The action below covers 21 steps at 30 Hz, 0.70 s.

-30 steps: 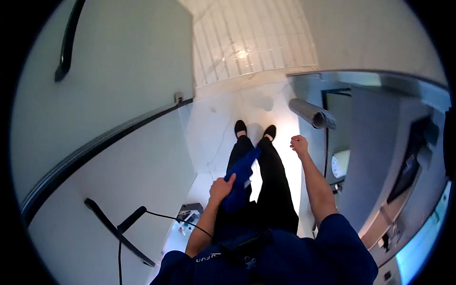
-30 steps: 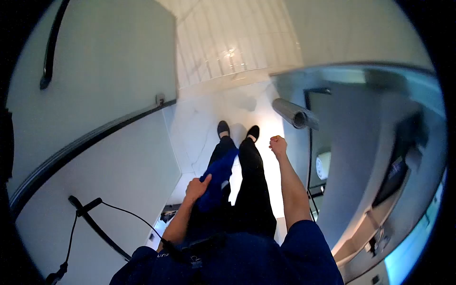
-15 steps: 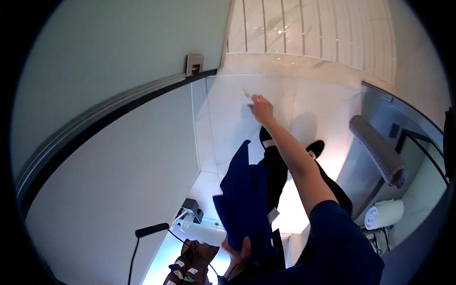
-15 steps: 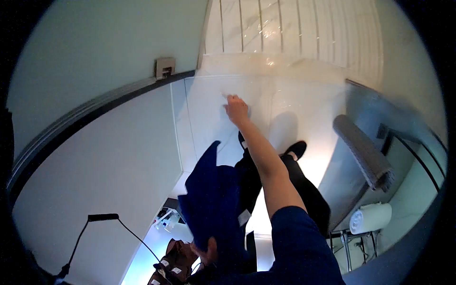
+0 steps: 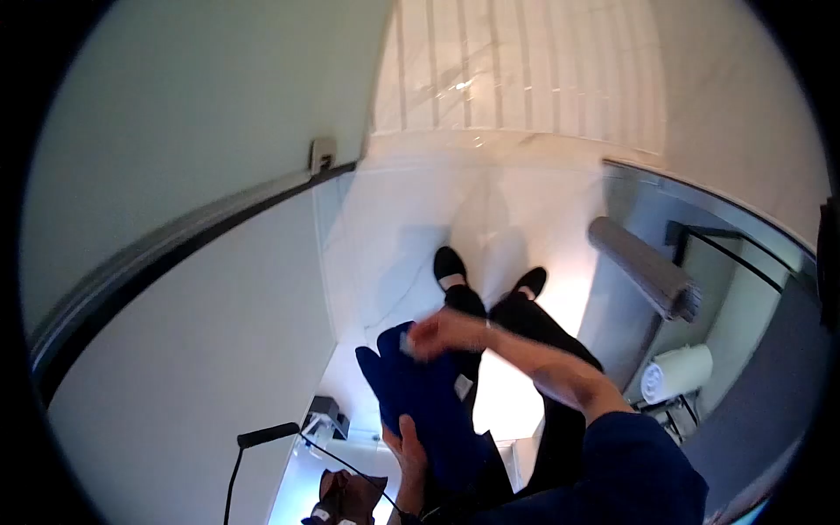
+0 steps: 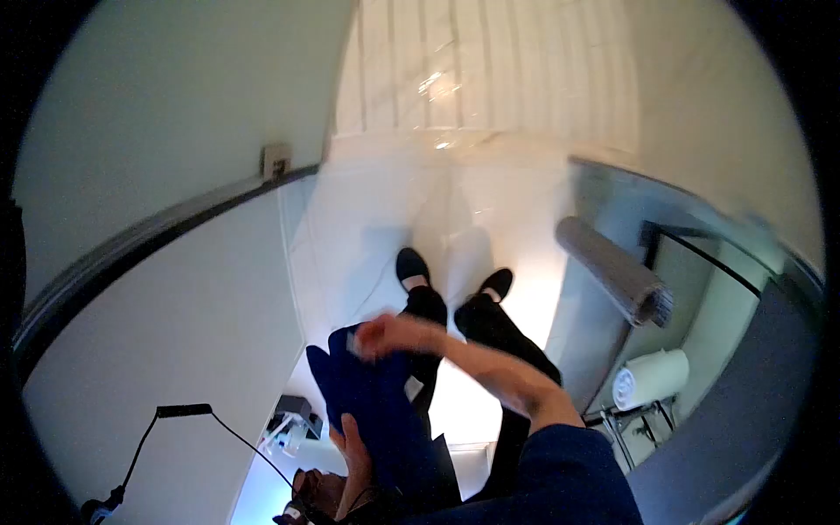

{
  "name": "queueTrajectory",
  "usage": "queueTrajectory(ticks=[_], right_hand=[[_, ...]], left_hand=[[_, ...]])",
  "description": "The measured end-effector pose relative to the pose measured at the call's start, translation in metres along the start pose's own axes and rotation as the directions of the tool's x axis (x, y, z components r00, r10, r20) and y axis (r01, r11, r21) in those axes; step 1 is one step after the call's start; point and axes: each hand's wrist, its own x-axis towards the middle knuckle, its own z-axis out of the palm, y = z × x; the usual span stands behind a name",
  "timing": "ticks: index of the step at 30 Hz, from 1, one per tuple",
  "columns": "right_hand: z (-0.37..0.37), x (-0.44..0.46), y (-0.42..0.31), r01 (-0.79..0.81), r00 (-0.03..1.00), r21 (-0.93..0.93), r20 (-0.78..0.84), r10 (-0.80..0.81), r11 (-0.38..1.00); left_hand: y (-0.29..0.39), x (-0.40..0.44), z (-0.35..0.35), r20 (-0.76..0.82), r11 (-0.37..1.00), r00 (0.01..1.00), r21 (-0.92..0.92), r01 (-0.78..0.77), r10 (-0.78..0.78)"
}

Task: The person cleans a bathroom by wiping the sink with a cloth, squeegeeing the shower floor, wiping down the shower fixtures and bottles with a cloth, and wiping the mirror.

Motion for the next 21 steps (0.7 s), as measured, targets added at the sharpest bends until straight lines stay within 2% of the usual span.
queueTrajectory(ticks=[1, 3, 5, 6, 7, 9, 11, 12, 13, 14, 15, 16, 17, 18, 19, 20, 21], right_hand=[[0.026, -0.017, 0.021, 0.079, 0.986, -0.055, 0.153, -0.069, 0.995], [0.063, -0.053, 0.038, 0.252, 0.951, 0.031, -0.193, -0.242, 0.967], [0.072, -0.099, 0.026, 0.165, 0.844, -0.376, -0.424, -0.327, 0.912], [0.079, -0.113, 0.029, 0.247, 0.763, -0.406, -0.479, -0.435, 0.880], [0.087, -0.130, 0.029, 0.239, 0.689, -0.471, -0.534, -0.490, 0.849], [0.113, -0.174, 0.008, 0.126, 0.542, -0.513, -0.681, -0.492, 0.849], [0.123, -0.202, 0.003, 0.076, 0.252, -0.546, -0.799, -0.546, 0.834], [0.127, -0.218, -0.018, -0.013, 0.163, -0.478, -0.868, -0.470, 0.878], [0.133, -0.247, -0.032, -0.037, 0.208, -0.371, -0.911, -0.356, 0.928], [0.138, -0.271, -0.040, -0.007, 0.169, -0.423, -0.894, -0.416, 0.906], [0.141, -0.296, -0.048, 0.012, 0.131, -0.477, -0.871, -0.474, 0.879], [0.154, -0.327, -0.064, 0.072, 0.007, -0.547, -0.836, -0.549, 0.834], [0.165, -0.362, -0.082, 0.117, -0.070, -0.536, -0.844, -0.532, 0.836], [0.176, -0.394, -0.096, 0.142, -0.229, -0.623, -0.776, -0.587, 0.769], [0.186, -0.439, -0.107, -0.264, -0.410, -0.690, -0.552, -0.726, 0.674], [0.194, -0.487, -0.114, -0.285, -0.520, -0.656, -0.507, -0.688, 0.699], [0.197, -0.525, -0.127, -0.236, -0.706, -0.705, -0.349, -0.616, 0.669]], left_hand=[[0.002, 0.000, 0.005, 0.041, 1.000, 0.999, -0.005, -0.004, 0.004], [0.017, 0.006, 0.025, 0.307, 0.948, 0.950, 0.283, -0.147, 0.056], [0.025, -0.006, 0.041, 0.431, 0.895, 0.903, 0.404, -0.192, -0.001], [0.009, -0.005, 0.042, 0.481, 0.945, 0.877, 0.278, -0.170, 0.016], [0.023, -0.021, 0.054, 0.487, 0.972, 0.863, 0.232, 0.022, -0.135], [0.023, -0.043, 0.068, 0.560, 0.972, 0.794, 0.137, 0.193, -0.237], [0.025, -0.073, 0.085, 0.633, 0.969, 0.733, 0.151, 0.197, -0.248], [0.031, -0.093, 0.094, 0.672, 0.968, 0.700, 0.215, 0.130, -0.243], [0.037, -0.117, 0.097, 0.705, 0.960, 0.669, 0.274, 0.053, -0.238], [0.049, -0.145, 0.104, 0.734, 0.959, 0.638, 0.281, 0.028, -0.234], [0.058, -0.165, 0.108, 0.714, 0.923, 0.641, 0.384, -0.022, -0.281], [0.057, -0.175, 0.110, 0.810, 0.932, 0.532, 0.349, -0.098, -0.248], [0.057, -0.183, 0.114, 0.886, 0.938, 0.411, 0.303, -0.167, -0.213], [0.070, -0.195, 0.117, 0.881, 0.926, 0.411, 0.330, -0.182, -0.233], [0.067, -0.194, 0.118, 0.887, 0.924, 0.397, 0.331, -0.193, -0.235], [0.061, -0.184, 0.119, 0.906, 0.902, 0.386, 0.303, -0.307, -0.173], [0.061, -0.173, 0.122, 0.923, 0.872, 0.369, 0.267, -0.411, -0.109]])
